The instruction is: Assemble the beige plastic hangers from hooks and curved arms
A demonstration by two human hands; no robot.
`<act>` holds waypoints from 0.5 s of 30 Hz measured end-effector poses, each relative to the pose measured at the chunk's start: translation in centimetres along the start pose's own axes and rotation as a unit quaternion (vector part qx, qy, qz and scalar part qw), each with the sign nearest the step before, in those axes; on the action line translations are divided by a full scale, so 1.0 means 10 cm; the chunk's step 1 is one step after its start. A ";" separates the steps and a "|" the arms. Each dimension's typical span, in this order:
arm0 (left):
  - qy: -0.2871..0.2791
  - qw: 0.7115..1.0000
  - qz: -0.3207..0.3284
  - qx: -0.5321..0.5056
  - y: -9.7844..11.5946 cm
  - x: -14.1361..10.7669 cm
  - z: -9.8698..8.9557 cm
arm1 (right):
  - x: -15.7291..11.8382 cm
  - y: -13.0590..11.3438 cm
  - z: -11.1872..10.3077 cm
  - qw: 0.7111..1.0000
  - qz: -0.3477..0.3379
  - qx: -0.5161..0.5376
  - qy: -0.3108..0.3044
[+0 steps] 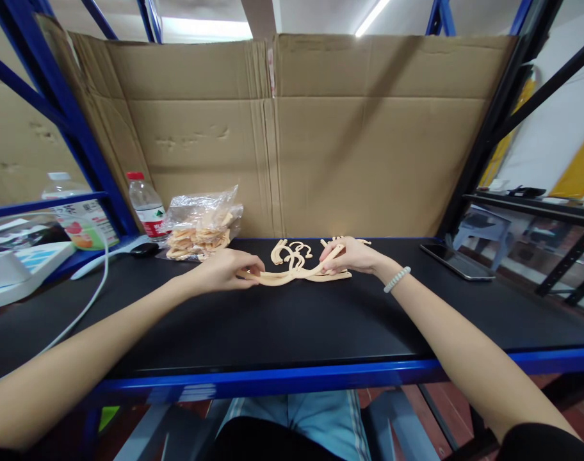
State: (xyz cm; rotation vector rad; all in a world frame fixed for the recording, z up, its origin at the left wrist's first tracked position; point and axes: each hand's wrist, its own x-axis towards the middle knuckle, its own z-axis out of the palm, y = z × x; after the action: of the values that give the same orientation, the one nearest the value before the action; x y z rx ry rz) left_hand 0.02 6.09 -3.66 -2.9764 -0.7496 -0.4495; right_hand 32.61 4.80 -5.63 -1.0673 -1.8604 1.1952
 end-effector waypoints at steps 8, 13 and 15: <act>-0.017 0.998 0.030 0.057 0.00 0.01 0.12 | -0.01 -0.03 -0.09 0.928 -0.083 -0.361 -0.041; -0.018 0.997 0.056 0.050 0.00 0.01 0.17 | 0.02 0.01 -0.11 0.909 -0.087 -0.405 -0.054; -0.017 0.996 0.055 0.065 0.01 0.01 0.19 | 0.00 -0.04 -0.10 0.905 -0.092 -0.414 -0.047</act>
State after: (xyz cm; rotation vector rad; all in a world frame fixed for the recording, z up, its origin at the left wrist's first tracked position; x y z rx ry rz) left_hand 0.64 6.26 -5.42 -2.8922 -0.5897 -0.3311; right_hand 33.39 5.05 -4.85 -1.2176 -2.5624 0.3112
